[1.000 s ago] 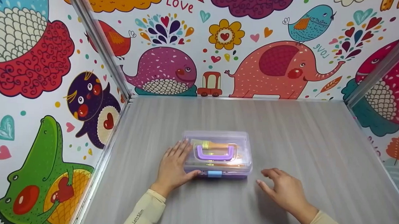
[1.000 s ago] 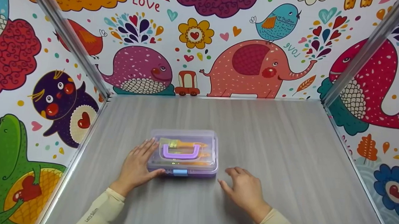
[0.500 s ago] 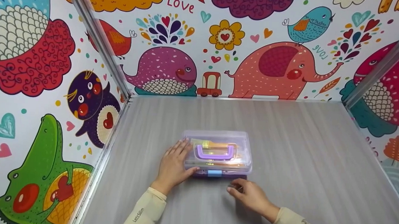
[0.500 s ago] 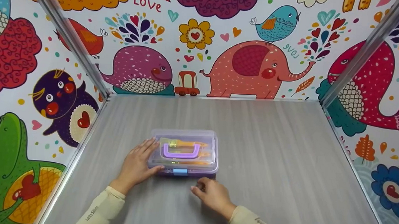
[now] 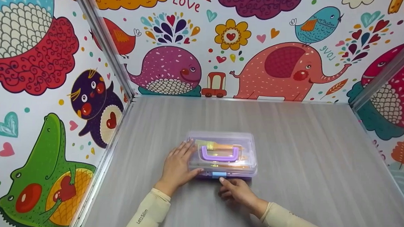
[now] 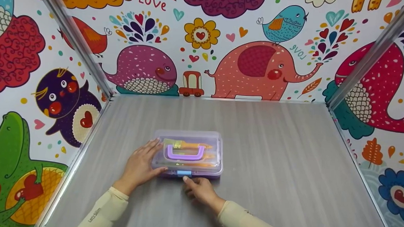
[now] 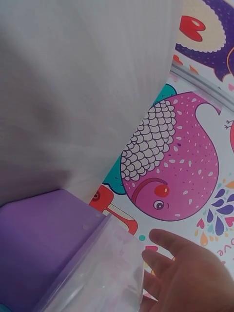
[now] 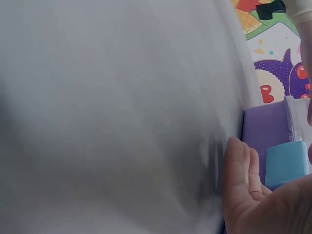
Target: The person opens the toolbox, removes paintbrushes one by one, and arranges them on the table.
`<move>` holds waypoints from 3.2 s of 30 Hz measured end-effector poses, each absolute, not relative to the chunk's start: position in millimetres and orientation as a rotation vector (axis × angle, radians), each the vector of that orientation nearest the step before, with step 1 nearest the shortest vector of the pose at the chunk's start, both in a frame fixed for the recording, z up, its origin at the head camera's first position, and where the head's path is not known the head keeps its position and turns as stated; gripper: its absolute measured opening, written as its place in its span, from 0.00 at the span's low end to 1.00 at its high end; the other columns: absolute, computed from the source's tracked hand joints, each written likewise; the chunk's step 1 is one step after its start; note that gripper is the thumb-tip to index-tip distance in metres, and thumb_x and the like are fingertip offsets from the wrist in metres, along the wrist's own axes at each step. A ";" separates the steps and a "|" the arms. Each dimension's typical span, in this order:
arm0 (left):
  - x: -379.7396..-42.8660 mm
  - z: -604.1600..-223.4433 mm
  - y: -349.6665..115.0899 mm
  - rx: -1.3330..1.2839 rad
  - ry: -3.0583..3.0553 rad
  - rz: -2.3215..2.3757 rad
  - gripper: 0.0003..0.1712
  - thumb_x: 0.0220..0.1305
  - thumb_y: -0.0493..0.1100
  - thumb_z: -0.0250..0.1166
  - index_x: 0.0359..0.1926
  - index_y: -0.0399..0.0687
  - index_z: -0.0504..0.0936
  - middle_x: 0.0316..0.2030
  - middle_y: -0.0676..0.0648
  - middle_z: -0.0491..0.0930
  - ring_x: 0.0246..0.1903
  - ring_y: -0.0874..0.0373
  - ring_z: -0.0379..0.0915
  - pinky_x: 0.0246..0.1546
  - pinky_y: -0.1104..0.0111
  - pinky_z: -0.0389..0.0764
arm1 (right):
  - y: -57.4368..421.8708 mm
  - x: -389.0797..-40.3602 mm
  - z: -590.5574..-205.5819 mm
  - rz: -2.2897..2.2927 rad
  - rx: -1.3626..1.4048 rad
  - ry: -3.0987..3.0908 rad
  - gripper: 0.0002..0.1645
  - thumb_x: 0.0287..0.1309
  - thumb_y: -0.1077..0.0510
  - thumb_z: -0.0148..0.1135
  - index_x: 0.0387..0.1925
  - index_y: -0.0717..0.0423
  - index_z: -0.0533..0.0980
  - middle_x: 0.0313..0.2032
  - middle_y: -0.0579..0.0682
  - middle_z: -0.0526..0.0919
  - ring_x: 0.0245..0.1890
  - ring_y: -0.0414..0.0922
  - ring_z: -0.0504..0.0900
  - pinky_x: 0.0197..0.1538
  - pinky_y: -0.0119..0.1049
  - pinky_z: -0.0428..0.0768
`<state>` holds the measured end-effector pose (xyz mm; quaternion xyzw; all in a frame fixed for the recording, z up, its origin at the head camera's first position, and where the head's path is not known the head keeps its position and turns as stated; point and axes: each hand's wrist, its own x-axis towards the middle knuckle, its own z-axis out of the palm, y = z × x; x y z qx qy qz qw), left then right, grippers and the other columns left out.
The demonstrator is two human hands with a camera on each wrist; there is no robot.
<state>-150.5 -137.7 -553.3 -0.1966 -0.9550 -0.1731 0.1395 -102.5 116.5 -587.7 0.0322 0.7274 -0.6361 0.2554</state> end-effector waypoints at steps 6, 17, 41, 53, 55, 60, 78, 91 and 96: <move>-151.0 -553.4 -138.0 -0.575 -2.777 -0.510 0.50 0.51 0.68 0.72 0.69 0.48 0.72 0.72 0.45 0.62 0.70 0.44 0.58 0.66 0.48 0.62 | 113.0 -107.6 -590.9 -1.833 0.188 1.837 0.38 0.67 0.39 0.59 0.53 0.73 0.72 0.41 0.60 0.85 0.37 0.50 0.85 0.36 0.46 0.85; -153.0 -554.8 -140.9 -0.582 -2.777 -0.543 0.50 0.50 0.68 0.72 0.69 0.49 0.72 0.72 0.46 0.62 0.70 0.44 0.58 0.66 0.49 0.62 | 114.2 -113.5 -592.5 -1.885 0.237 1.695 0.39 0.66 0.38 0.60 0.56 0.72 0.71 0.45 0.60 0.85 0.41 0.50 0.85 0.38 0.40 0.84; -152.5 -555.3 -140.5 -0.571 -2.775 -0.566 0.48 0.48 0.67 0.73 0.67 0.50 0.74 0.72 0.47 0.63 0.70 0.44 0.59 0.66 0.49 0.63 | 113.4 -117.4 -599.1 -1.850 0.344 1.762 0.42 0.58 0.35 0.66 0.55 0.69 0.77 0.44 0.59 0.87 0.36 0.48 0.87 0.33 0.35 0.82; -151.9 -555.5 -139.7 -0.583 -2.778 -0.552 0.48 0.49 0.67 0.73 0.67 0.49 0.75 0.72 0.46 0.64 0.69 0.44 0.59 0.66 0.50 0.63 | 113.7 -116.2 -603.3 -1.808 0.343 1.851 0.43 0.59 0.32 0.63 0.48 0.71 0.80 0.38 0.61 0.87 0.32 0.48 0.88 0.29 0.35 0.82; -152.1 -555.7 -140.0 -0.576 -2.779 -0.553 0.48 0.49 0.67 0.73 0.66 0.49 0.75 0.72 0.47 0.64 0.69 0.44 0.59 0.66 0.50 0.64 | 113.7 -115.9 -601.6 -1.789 0.326 1.879 0.43 0.59 0.31 0.62 0.45 0.71 0.81 0.35 0.60 0.88 0.30 0.48 0.87 0.29 0.35 0.82; -151.6 -555.6 -140.9 -0.572 -2.785 -0.558 0.48 0.49 0.67 0.74 0.67 0.49 0.74 0.72 0.47 0.63 0.70 0.44 0.58 0.66 0.49 0.63 | 114.8 -116.0 -596.9 -1.731 0.305 1.892 0.46 0.56 0.27 0.61 0.43 0.70 0.82 0.33 0.58 0.88 0.30 0.47 0.87 0.29 0.35 0.81; -153.0 -556.6 -140.9 -0.581 -2.769 -0.554 0.47 0.49 0.67 0.74 0.67 0.50 0.75 0.72 0.47 0.63 0.70 0.45 0.58 0.66 0.50 0.64 | 117.7 -116.4 -590.3 -1.698 0.314 1.866 0.47 0.56 0.26 0.61 0.44 0.70 0.82 0.33 0.55 0.88 0.30 0.44 0.86 0.28 0.33 0.79; -154.0 -555.9 -140.9 -0.583 -2.759 -0.565 0.47 0.47 0.67 0.74 0.66 0.51 0.76 0.71 0.48 0.65 0.69 0.45 0.60 0.65 0.51 0.65 | 114.9 -116.5 -592.7 -1.717 0.315 1.882 0.45 0.58 0.28 0.61 0.44 0.70 0.81 0.32 0.53 0.87 0.29 0.44 0.86 0.27 0.34 0.79; -154.0 -556.4 -141.1 -0.582 -2.763 -0.564 0.47 0.48 0.67 0.74 0.66 0.51 0.75 0.71 0.47 0.65 0.69 0.45 0.60 0.65 0.50 0.65 | 114.5 -116.2 -591.2 -1.725 0.324 1.883 0.45 0.55 0.28 0.63 0.44 0.70 0.81 0.31 0.53 0.87 0.28 0.44 0.86 0.27 0.33 0.79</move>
